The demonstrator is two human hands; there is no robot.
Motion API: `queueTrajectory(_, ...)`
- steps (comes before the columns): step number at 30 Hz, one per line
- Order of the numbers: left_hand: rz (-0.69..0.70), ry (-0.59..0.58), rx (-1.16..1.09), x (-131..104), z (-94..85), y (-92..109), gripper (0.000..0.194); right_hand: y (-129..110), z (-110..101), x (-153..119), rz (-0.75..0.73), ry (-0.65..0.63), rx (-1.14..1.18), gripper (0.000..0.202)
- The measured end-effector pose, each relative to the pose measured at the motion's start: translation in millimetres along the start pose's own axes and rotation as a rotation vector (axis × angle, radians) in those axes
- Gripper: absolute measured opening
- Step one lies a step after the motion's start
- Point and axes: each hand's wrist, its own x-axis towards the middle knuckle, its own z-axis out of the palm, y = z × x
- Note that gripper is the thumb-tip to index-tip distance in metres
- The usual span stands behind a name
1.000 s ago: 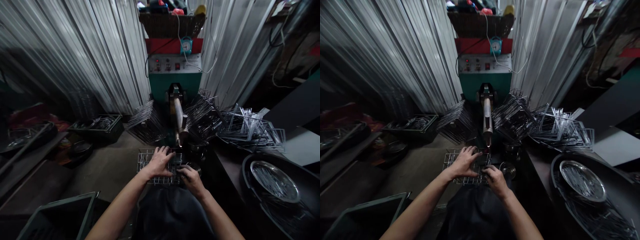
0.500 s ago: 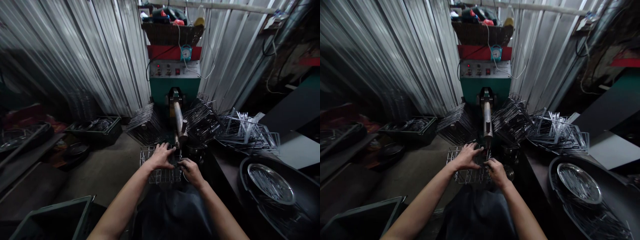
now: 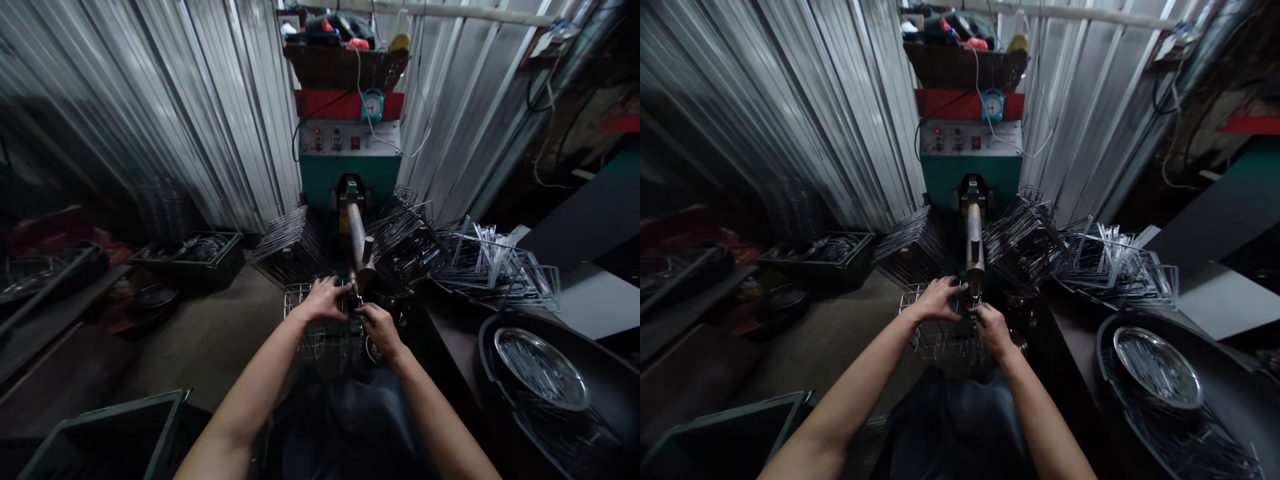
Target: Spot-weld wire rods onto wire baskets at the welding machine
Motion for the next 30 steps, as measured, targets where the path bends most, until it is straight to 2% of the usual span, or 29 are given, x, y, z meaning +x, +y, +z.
queueTrajectory(13,-0.04,0.024,-0.009,-3,1.7,6,0.083,1,-5,0,-0.003,-0.029,-0.045,0.019)
queueTrajectory(18,-0.098,0.004,-0.06,0,4.6,5,0.082,-3,-9,8,0.042,-0.055,-0.065,0.019)
queueTrajectory(21,-0.119,-0.011,-0.06,-1,6.9,7,0.082,-7,-12,2,0.071,-0.014,-0.001,0.02)
queueTrajectory(23,-0.112,0.002,-0.044,-1,8.3,7,0.084,-6,-10,-16,0.136,0.057,0.059,0.026)
queueTrajectory(26,-0.084,0.02,-0.025,3,9.4,5,0.087,3,2,-67,0.374,0.141,0.15,0.036)
queueTrajectory(28,-0.082,0.017,-0.037,9,9.2,2,0.087,14,14,-108,0.52,0.154,0.191,0.031)
queueTrajectory(30,-0.097,0.01,-0.067,15,8.6,-1,0.085,25,24,-144,0.557,0.162,0.209,0.024)
